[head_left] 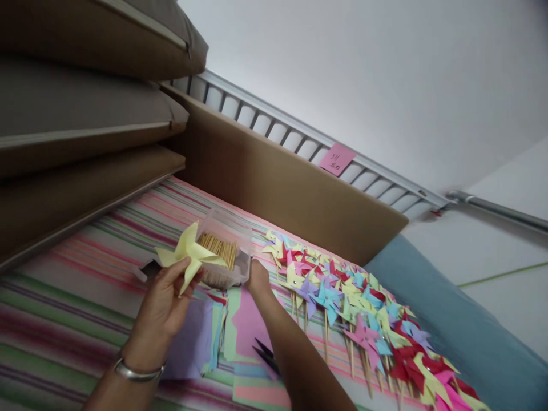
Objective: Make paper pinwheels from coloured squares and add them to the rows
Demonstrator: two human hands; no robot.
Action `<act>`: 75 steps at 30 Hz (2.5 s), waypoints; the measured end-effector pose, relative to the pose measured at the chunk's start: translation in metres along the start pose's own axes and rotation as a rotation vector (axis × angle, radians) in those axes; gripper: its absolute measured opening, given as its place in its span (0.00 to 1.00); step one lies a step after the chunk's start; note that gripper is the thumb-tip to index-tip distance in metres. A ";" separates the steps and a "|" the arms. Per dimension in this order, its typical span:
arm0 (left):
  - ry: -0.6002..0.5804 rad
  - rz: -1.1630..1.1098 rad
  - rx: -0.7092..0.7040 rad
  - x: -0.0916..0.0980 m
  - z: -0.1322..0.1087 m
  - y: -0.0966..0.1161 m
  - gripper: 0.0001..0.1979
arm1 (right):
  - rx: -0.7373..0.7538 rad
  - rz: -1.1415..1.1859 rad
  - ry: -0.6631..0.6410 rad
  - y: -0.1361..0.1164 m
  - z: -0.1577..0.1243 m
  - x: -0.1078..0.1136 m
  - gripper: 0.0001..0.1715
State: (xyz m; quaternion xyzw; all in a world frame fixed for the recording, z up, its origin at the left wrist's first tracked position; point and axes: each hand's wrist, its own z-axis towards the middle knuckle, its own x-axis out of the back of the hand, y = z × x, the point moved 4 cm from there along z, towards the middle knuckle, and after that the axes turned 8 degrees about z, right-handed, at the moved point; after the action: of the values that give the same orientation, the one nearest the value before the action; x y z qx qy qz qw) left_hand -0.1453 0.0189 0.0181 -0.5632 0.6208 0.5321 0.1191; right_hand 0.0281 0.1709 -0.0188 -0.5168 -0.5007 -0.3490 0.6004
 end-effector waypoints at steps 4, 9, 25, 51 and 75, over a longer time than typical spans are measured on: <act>0.008 -0.008 0.020 0.000 0.001 -0.002 0.06 | -0.022 -0.078 -0.023 0.003 0.006 0.001 0.15; -0.006 0.003 0.016 0.000 0.002 -0.005 0.07 | -0.104 -0.138 -0.056 0.017 0.014 0.005 0.15; -0.018 0.058 0.047 -0.003 0.005 -0.021 0.07 | -0.047 -0.105 -0.203 0.057 -0.004 0.021 0.13; -0.091 0.099 0.078 -0.017 -0.010 -0.027 0.07 | -0.085 -0.011 -0.011 0.049 -0.004 0.005 0.11; -0.133 0.154 0.093 -0.020 -0.013 -0.029 0.07 | 0.047 0.360 0.335 0.072 -0.078 0.030 0.11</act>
State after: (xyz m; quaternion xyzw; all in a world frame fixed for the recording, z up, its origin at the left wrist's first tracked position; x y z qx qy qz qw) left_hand -0.1085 0.0264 0.0228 -0.4712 0.6769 0.5466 0.1450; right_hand 0.1216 0.1139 -0.0070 -0.5185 -0.3020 -0.3053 0.7394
